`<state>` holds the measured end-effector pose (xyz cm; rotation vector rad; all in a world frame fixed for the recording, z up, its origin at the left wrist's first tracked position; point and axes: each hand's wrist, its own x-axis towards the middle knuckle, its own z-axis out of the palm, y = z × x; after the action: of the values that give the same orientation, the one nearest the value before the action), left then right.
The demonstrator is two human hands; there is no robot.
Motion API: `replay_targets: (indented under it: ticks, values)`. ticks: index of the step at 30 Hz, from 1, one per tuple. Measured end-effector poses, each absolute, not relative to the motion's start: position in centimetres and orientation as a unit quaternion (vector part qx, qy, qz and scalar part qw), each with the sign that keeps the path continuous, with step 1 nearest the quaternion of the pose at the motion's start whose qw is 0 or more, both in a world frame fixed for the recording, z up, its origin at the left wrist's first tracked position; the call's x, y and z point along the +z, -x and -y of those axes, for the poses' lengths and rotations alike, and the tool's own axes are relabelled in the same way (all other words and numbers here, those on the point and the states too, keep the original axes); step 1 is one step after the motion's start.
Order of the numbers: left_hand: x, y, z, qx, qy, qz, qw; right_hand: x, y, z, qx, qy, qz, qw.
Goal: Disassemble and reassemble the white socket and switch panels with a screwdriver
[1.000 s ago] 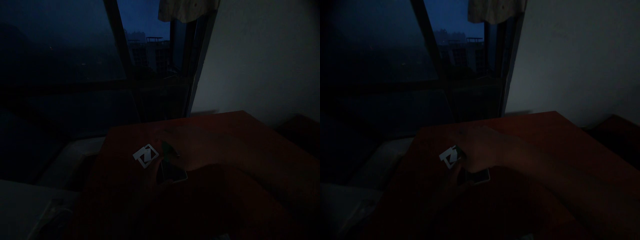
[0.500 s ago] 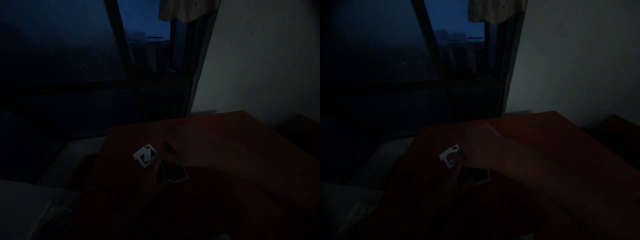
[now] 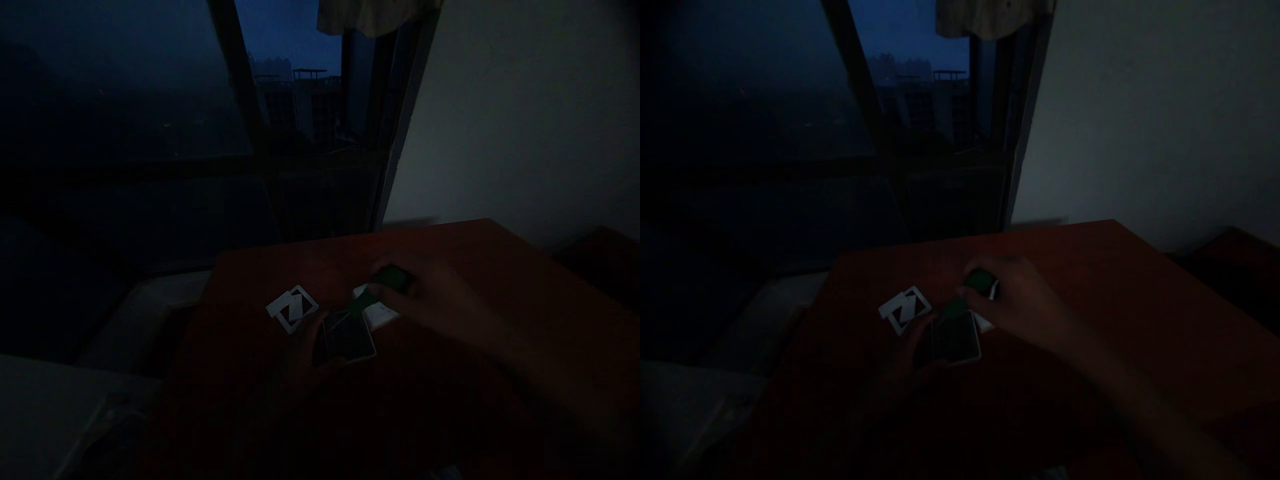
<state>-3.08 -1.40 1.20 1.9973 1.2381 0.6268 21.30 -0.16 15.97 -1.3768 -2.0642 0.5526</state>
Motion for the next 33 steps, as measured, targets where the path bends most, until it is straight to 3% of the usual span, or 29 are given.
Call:
replay_targets:
  ticks: [5, 11, 22, 33]
  values:
    - [3.2, 3.5, 1.1, 0.205, -0.779, -0.507, 0.305, 8.7, -25.8, 3.2, 0.286, 0.692, 0.514, 0.418]
    - [5.7, 3.4, -0.2, 0.095, -0.846, -0.479, 0.214, 2.9, -26.7, 6.4, 0.407, 0.727, 0.32, 0.452]
    - [8.6, 0.7, -1.2, -0.109, -0.902, -0.411, 0.08, 0.8, -26.7, 7.4, 0.42, 0.709, 0.311, 0.473]
    - [8.5, 0.6, -1.7, -0.122, -0.916, -0.381, 0.037, 1.3, -26.2, 7.4, 0.411, 0.707, 0.326, 0.474]
